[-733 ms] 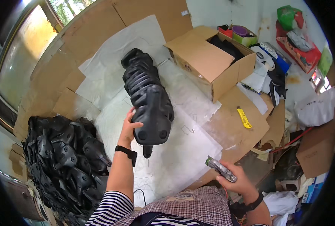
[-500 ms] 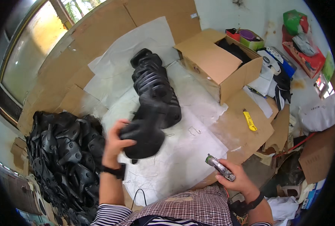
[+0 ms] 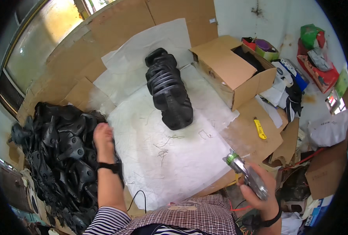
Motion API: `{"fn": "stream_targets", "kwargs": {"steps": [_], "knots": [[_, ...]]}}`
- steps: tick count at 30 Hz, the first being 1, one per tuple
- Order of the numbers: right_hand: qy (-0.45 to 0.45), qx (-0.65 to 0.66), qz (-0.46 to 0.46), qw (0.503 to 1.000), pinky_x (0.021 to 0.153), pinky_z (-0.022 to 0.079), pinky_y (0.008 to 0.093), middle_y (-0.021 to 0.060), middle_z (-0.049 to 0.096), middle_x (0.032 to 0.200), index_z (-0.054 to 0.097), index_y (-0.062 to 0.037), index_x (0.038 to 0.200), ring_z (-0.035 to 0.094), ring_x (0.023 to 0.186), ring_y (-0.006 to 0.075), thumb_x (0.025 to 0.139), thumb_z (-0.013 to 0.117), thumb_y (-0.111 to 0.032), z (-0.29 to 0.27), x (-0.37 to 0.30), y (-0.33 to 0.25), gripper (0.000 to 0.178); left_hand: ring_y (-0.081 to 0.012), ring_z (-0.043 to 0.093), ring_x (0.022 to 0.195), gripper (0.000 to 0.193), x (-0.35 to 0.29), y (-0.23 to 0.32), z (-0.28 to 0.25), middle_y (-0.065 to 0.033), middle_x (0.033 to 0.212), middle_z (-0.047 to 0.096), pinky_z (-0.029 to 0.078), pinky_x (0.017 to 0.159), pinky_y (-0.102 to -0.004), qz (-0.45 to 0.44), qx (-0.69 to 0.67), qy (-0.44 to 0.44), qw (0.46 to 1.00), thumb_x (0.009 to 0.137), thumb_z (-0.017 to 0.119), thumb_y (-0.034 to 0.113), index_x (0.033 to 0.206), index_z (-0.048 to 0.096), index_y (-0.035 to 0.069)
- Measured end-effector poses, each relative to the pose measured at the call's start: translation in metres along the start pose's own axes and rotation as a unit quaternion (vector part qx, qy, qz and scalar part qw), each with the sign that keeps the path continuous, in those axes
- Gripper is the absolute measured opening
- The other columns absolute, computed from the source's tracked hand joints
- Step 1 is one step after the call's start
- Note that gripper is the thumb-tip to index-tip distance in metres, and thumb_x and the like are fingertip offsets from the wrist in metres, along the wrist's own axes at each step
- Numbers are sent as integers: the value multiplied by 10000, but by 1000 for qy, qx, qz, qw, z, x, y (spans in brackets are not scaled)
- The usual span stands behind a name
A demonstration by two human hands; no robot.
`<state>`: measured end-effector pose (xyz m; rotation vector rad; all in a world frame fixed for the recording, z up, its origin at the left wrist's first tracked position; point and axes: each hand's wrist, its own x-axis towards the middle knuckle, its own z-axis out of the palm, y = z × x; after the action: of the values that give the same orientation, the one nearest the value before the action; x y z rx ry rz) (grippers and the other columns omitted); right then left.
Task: The person repeatedly picks up black plastic parts from a pile on a table, sprays them with a handheld spray gun, and places them into a neat stack. The person handles the parts one at a time, turning them over to coat different sides before stacking them.
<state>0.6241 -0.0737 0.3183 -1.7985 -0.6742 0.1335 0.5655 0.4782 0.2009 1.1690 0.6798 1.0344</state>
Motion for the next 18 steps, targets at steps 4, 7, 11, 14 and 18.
{"fn": "stream_targets", "kwargs": {"steps": [4, 7, 11, 14, 18], "knots": [[1, 1, 39, 999, 662, 517, 273, 84, 673, 815, 547, 27, 1196, 654, 704, 142, 744, 711, -119, -4, -15, 15, 503, -163, 621, 814, 335, -18, -114, 97, -66, 972, 629, 481, 670, -277, -154, 86, -124, 976, 757, 622, -3, 1086, 594, 54], [-50, 1, 122, 991, 654, 500, 254, 59, 669, 813, 576, 17, 1173, 634, 712, 109, 746, 740, -129, -5, -11, 38, 480, -227, 581, 1058, 527, -19, -169, 155, -129, 1177, 596, 473, 851, -340, -49, 281, -185, 940, 706, 639, -28, 1224, 549, 11], [-79, 37, 185, 979, 650, 490, 244, 55, 667, 799, 588, 8, 1171, 625, 702, 94, 743, 744, -134, 1, 2, 68, 477, -188, 633, 853, 438, -24, -212, 161, -114, 1004, 663, 505, 753, -299, -95, 319, -269, 904, 676, 696, 22, 1107, 623, -6], [-74, -53, 125, 988, 652, 497, 250, 58, 667, 778, 594, 1, 1163, 636, 697, 103, 743, 736, -133, -1, 15, 78, 464, -133, 598, 735, 203, -57, -133, 170, -37, 795, 637, 484, 678, -277, -37, 251, -341, 905, 684, 712, 7, 882, 664, -1], [-17, 47, 70, 996, 656, 510, 269, 71, 668, 764, 577, 3, 1180, 655, 701, 131, 747, 718, -120, -5, 48, 49, 472, -127, 613, 795, 259, -16, -66, 78, -24, 839, 647, 490, 738, -267, -67, 81, -317, 943, 670, 639, -94, 893, 639, 38]]}}
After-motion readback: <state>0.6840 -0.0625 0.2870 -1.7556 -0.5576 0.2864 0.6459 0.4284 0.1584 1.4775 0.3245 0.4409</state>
